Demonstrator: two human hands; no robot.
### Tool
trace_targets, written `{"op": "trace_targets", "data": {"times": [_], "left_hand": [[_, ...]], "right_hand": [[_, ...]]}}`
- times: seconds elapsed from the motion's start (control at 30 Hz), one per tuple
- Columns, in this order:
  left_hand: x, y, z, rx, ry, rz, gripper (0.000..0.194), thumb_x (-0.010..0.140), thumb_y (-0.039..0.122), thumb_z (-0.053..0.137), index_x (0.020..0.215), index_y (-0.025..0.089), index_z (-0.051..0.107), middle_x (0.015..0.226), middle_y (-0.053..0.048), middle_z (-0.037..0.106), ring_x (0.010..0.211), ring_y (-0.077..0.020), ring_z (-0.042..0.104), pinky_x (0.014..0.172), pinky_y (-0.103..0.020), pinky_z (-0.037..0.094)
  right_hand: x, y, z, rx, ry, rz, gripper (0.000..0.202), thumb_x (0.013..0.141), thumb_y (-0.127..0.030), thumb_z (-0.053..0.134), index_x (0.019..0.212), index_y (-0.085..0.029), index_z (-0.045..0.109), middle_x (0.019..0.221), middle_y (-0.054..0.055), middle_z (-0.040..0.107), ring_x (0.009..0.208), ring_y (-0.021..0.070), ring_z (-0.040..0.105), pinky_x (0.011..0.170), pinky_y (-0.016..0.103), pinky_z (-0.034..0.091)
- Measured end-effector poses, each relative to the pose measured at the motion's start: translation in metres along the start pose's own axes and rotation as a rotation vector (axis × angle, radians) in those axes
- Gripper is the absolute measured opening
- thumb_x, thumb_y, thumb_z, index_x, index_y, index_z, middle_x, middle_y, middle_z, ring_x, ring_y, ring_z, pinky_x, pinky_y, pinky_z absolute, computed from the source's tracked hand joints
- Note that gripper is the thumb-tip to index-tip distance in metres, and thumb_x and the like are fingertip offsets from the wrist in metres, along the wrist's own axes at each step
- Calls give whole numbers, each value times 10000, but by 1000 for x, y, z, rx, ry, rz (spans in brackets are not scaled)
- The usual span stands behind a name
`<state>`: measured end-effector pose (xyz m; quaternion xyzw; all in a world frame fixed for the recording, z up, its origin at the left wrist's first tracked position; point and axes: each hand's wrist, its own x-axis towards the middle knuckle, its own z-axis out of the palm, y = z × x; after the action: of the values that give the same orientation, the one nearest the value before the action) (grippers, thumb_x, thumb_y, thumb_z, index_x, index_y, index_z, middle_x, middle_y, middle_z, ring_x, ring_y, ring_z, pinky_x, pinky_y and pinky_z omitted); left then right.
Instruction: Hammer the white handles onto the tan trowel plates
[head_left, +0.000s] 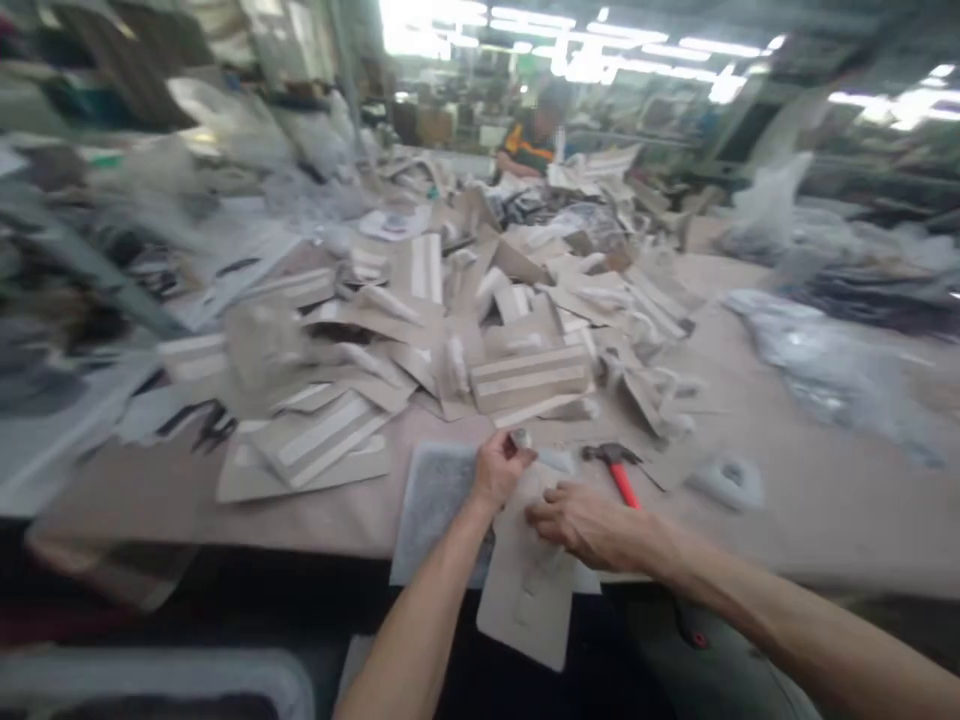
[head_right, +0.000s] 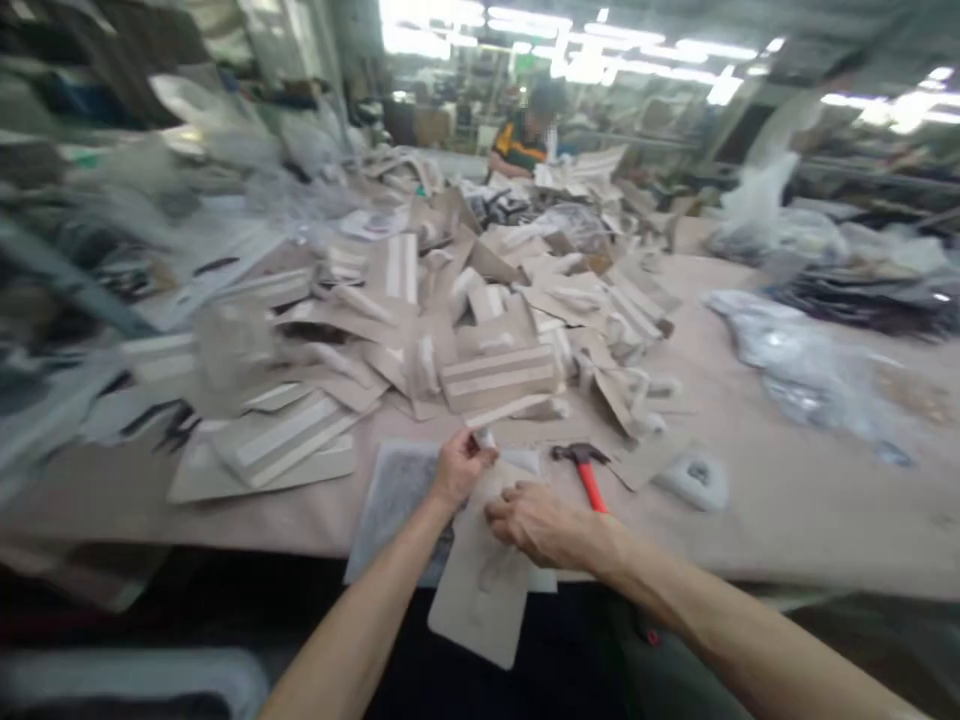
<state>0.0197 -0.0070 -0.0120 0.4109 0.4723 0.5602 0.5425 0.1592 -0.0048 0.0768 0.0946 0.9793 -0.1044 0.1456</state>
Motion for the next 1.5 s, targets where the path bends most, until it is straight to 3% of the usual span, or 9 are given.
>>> {"op": "trace_targets", "data": {"times": [0.13, 0.3, 0.4, 0.53, 0.67, 0.83, 1.03, 1.27, 1.5], "left_hand": [[7, -12, -15, -51, 25, 35, 266, 663, 326, 842, 830, 190, 687, 701, -25, 701, 700, -199, 633, 670, -303, 494], [29, -6, -25, -203, 149, 20, 444, 597, 390, 891, 892, 138, 676, 817, -49, 742, 751, -170, 684, 756, -291, 536], [32, 17, -38, -285, 248, 75, 430, 607, 393, 899, 864, 130, 677, 808, -35, 734, 738, -155, 697, 758, -284, 552], [27, 65, -62, -164, 266, 267, 370, 678, 349, 883, 914, 138, 691, 864, -43, 751, 800, -173, 726, 818, -311, 570], [19, 85, -64, -1, 244, 335, 354, 717, 340, 863, 966, 148, 699, 906, -54, 762, 841, -181, 727, 835, -307, 571], [13, 52, -38, 96, 94, 205, 335, 720, 369, 841, 930, 151, 698, 882, -60, 758, 807, -180, 708, 766, -283, 565], [22, 11, -18, 62, 20, 107, 358, 688, 370, 834, 947, 161, 704, 910, -66, 766, 835, -194, 713, 803, -295, 559], [28, -1, -23, 90, 46, 100, 375, 703, 398, 824, 966, 162, 702, 927, -63, 769, 848, -191, 714, 809, -283, 549], [29, -8, -21, 132, 13, 94, 348, 734, 401, 796, 965, 157, 708, 928, -63, 768, 852, -187, 707, 803, -274, 542]], "right_hand": [[-4, -7, -4, 37, 6, 85, 169, 805, -65, 593, 897, -199, 636, 934, 71, 647, 816, 193, 540, 736, 333, 400], [-22, -10, -7, 133, -11, 202, 139, 825, -69, 568, 906, -150, 647, 862, 65, 665, 693, 163, 567, 633, 306, 379], [-30, -14, -9, 194, 78, 516, 151, 892, -114, 511, 949, -126, 651, 844, 102, 692, 688, 190, 615, 598, 309, 365], [-23, -29, -3, 341, 278, 959, 308, 1006, -359, 457, 1147, -128, 603, 912, 145, 722, 812, 282, 691, 660, 334, 441], [2, -47, 21, 464, 379, 1068, 457, 1023, -363, 428, 1412, -125, 469, 963, 140, 738, 909, 305, 714, 769, 371, 501], [19, -57, 46, 521, 387, 1029, 468, 1012, -212, 348, 1450, -77, 441, 1098, 170, 719, 976, 295, 707, 846, 398, 526], [20, -57, 42, 511, 358, 1000, 417, 1021, -247, 355, 1384, -95, 493, 1113, 158, 713, 954, 298, 709, 801, 395, 551], [27, -59, 45, 505, 406, 1008, 394, 1037, -329, 404, 1371, -133, 477, 1161, 153, 705, 987, 291, 709, 801, 364, 538], [22, -57, 41, 626, 426, 1010, 347, 1018, -366, 449, 1245, -130, 568, 1016, 139, 733, 950, 291, 710, 780, 347, 495]]}}
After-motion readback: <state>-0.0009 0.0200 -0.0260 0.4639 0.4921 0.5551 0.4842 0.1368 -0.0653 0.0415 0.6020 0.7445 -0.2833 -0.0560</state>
